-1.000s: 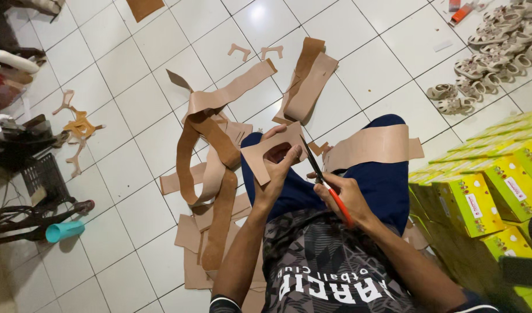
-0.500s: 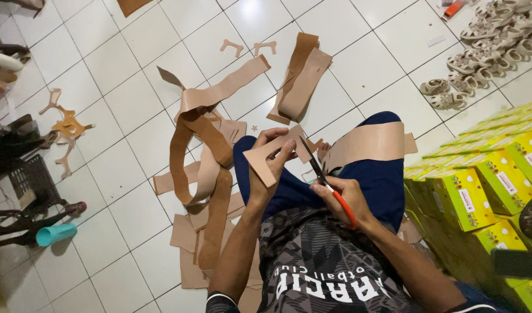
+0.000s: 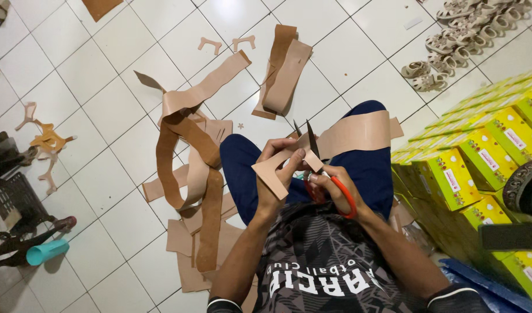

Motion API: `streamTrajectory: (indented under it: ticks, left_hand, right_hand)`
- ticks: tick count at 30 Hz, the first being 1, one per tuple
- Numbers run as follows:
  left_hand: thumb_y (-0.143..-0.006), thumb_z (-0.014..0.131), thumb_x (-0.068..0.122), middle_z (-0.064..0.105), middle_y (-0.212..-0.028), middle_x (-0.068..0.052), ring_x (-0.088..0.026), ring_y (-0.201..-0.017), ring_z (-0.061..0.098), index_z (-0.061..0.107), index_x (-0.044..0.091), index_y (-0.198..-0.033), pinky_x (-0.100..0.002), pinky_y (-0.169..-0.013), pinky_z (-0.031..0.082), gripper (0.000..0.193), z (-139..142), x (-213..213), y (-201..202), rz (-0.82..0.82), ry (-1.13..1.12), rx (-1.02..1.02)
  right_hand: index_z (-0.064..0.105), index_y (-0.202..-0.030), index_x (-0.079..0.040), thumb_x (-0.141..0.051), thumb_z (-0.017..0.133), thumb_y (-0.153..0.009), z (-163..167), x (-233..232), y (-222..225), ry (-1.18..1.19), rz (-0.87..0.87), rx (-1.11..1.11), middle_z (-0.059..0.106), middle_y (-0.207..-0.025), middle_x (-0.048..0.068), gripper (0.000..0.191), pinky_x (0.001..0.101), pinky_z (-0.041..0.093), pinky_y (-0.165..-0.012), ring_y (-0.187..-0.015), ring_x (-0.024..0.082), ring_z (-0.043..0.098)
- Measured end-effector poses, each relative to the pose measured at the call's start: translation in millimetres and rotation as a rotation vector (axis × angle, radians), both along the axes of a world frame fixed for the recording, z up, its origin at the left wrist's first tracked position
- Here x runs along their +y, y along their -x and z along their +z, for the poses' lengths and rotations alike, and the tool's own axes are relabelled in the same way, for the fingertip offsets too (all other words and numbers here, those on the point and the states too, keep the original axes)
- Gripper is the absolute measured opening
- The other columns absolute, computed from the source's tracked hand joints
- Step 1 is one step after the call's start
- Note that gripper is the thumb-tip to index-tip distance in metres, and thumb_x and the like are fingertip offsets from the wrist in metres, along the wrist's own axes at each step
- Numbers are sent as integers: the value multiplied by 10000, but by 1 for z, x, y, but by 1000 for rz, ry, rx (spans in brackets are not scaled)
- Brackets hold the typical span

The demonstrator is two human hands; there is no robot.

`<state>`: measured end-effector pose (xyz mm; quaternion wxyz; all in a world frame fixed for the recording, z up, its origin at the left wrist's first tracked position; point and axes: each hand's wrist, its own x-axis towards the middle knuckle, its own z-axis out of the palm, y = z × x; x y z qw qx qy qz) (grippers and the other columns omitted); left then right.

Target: The person sits on the floor and uses red-handled scissors to cut a long strip of light brown material into smaller pieces. They repeatedly trim the material and drop the cut pieces onto the floor. The person briefly stands to move a green plastic stool before resuming the cutting task.

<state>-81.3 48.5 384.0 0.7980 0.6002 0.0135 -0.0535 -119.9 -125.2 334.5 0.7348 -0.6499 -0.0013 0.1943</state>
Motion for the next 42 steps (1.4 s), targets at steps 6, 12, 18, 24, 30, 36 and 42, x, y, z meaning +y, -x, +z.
streamTrajectory:
  ticks: [6,12,18,24,30,36,42]
  left_hand:
    - [-961,711,85,666,-1035,-145,-178,-867,730,581,-52,-1174,-319,-762,665,284,-12,-13,7,82,151,89]
    - [-949,720,92,659,-1043,-110,-161,-875,711,573,-48,-1169,-298,-798,643,300,-20,-14,8,79,196,85]
    - [-946,730,92,673,-986,-111,-153,-879,709,574,-46,-1184,-280,-809,613,316,-20,-11,12,42,218,134]
    - [-958,724,96,686,-989,-127,-161,-904,705,566,-40,-1214,-285,-831,612,330,-15,-6,11,-25,206,138]
    - [-943,707,113,717,-1068,-179,-183,-975,733,565,-52,-1235,-308,-884,637,365,-5,0,2,-71,144,139]
    - [-982,708,128,701,-1182,-175,-178,-1105,683,579,-70,-1327,-290,-962,568,418,1,10,-6,-152,7,2]
    - [-960,722,158,722,-1116,-162,-185,-1080,688,605,-70,-1347,-304,-928,568,464,1,21,-21,-237,-71,12]
  right_hand:
    - [591,-806,1,-195,549,-980,-2,13,8,-77,-136,103,521,-580,37,265,276,400,-440,-466,120,483]
    - [610,-858,13,-161,555,-960,-4,23,7,-16,-208,71,534,-603,25,210,265,389,-450,-487,95,467]
    - [655,-952,8,-113,570,-936,-9,19,5,103,-221,-73,587,-702,17,148,252,418,-538,-605,77,493]
    - [614,-960,24,-101,549,-940,-9,17,3,14,-189,-38,555,-692,5,143,267,418,-522,-584,93,490]
    - [618,-972,10,-208,517,-1000,2,8,1,16,-163,-143,512,-625,-4,242,246,370,-479,-523,70,449]
    - [607,-966,41,-246,603,-989,12,1,3,-4,-147,-29,507,-635,-16,287,238,351,-450,-508,54,420]
    - [715,-1126,25,-231,631,-944,21,-5,-1,199,-107,-69,537,-633,-40,325,220,356,-432,-482,35,449]
